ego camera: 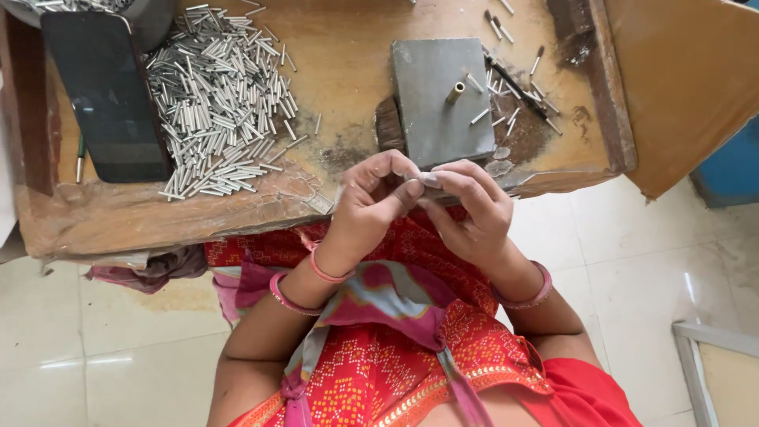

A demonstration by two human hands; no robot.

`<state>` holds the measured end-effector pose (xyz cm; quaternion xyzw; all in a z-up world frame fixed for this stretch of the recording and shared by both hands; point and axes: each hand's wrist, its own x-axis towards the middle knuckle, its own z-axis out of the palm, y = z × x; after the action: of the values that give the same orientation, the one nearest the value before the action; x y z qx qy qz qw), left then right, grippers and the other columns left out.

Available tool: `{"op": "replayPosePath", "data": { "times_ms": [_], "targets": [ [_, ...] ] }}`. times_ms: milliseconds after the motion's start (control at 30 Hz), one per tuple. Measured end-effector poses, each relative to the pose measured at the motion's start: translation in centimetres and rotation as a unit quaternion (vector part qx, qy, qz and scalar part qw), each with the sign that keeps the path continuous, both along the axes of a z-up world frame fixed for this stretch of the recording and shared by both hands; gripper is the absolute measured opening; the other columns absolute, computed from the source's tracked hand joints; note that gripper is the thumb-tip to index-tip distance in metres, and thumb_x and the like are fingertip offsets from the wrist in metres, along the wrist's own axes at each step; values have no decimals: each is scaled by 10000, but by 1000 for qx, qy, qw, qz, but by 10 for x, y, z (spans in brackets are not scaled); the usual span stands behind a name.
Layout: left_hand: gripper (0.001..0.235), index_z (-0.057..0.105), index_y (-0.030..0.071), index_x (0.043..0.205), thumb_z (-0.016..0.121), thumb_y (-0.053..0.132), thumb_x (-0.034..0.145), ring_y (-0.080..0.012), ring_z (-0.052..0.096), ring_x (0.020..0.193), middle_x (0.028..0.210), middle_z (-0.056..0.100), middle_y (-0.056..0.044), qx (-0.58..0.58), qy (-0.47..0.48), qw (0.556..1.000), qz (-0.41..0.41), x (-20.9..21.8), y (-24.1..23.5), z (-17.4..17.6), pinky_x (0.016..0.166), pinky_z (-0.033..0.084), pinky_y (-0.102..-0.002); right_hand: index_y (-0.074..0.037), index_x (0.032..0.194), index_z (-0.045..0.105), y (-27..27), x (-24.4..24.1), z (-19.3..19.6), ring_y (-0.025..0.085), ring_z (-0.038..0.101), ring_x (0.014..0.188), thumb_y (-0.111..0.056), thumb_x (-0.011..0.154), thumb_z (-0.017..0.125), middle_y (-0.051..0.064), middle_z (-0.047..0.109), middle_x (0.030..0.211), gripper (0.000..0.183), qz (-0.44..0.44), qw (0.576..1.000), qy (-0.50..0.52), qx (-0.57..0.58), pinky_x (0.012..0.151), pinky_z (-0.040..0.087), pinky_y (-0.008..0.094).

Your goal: Applying a white paste to small metal rods and organizing them on a metal block for assembly.

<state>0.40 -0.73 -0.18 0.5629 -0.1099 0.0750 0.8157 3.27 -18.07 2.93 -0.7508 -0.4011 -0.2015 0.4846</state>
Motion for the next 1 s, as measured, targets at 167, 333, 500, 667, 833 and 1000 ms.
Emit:
{"op": "replayPosePath", "data": {
  "times_ms": [167,333,500,667,833,1000],
  "targets": [
    [64,627,32,988,623,-24,1019,-71,533,723,826,592,14,-30,110,993,-27,-4,7,1,648,442,-237,14,1066,691,4,3,-9,272,689,868,76,875,773,157,676,994,217,1,999,-29,13,774,566,338],
    [280,639,-17,1046,585,-130,795,-327,615,1044,1046,605,-177,494,-132,810,287,10,52,25,932,516,-425,37,1023,681,2,20,-31,261,692,848,83,900,768,159,684,974,158,6,1000,-23,-21,740,563,328],
    [175,653,-15,969,720,9,809,-361,545,1080,1088,596,-189,596,-100,711,358,35,80,13,919,471,-463,57,1048,657,-4,27,-40,195,713,822,110,922,707,157,678,1000,145,56,996,67,24,742,594,284],
    [136,632,-2,897,698,-31,782,-354,553,1124,1068,606,-162,670,-107,661,321,34,71,4,960,485,-452,61,1049,661,-2,25,-43,198,707,819,109,922,717,152,682,986,146,48,998,44,22,741,597,286],
    [208,635,-15,1023,625,-116,841,-327,634,948,1010,627,-150,466,-85,854,216,9,33,21,822,524,-436,49,1007,664,3,23,-37,226,679,852,90,883,752,164,679,950,157,3,1000,-9,-5,748,557,306],
    [227,638,1,1027,631,-147,854,-345,640,919,995,590,-149,362,-187,884,231,-10,-1,26,801,532,-413,39,1030,654,1,10,-44,175,664,848,65,957,684,129,653,995,83,64,982,145,101,747,569,288]
  ]
}}
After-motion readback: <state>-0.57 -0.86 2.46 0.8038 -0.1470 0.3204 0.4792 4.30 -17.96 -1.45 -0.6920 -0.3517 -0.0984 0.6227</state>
